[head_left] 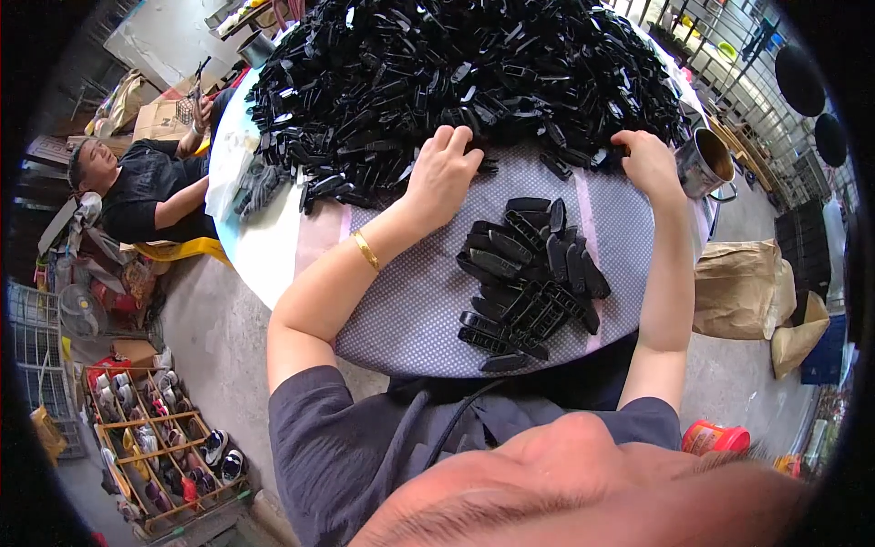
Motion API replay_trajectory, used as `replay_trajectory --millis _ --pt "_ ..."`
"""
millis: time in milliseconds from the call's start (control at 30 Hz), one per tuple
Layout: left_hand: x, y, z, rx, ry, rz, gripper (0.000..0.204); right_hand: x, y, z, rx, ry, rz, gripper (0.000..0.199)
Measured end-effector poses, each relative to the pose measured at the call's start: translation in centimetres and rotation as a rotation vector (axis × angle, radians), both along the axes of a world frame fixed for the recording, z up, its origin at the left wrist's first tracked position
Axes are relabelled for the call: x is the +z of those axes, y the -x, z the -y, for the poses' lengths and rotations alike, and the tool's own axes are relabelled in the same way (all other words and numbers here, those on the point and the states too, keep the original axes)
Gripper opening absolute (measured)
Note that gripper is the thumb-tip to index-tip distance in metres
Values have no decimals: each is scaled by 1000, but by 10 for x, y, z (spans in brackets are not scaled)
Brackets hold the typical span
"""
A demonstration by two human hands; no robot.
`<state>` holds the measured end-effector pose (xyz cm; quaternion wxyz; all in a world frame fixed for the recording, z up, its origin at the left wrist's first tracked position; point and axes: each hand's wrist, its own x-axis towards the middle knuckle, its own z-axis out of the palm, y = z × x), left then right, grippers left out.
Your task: Sorting and inspecting a large quantity of small black plastic or metal hardware components on a table.
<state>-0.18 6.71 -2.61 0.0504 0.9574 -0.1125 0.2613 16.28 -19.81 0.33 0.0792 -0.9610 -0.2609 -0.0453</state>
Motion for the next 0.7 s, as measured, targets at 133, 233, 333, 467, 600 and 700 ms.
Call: replay_trajectory --millis 133,233,333,467,600,700 --pt "2 2 4 -13 52 -36 25 1 -4 6 63 21 80 29" --pt "7 7 8 -72 192 105 24 6 1 5 125 -108 9 26" --pt "11 6 8 -123 525 74 21 7 3 0 235 -312 148 26" --pt "20 9 17 -19 882 -261 20 0 24 -30 373 -578 132 27" --pt "13 5 14 -124 778 -273 23 -13 52 -63 558 -720 45 18" --pt "18 4 15 -131 889 -451 25 -18 54 -67 549 -658 41 15"
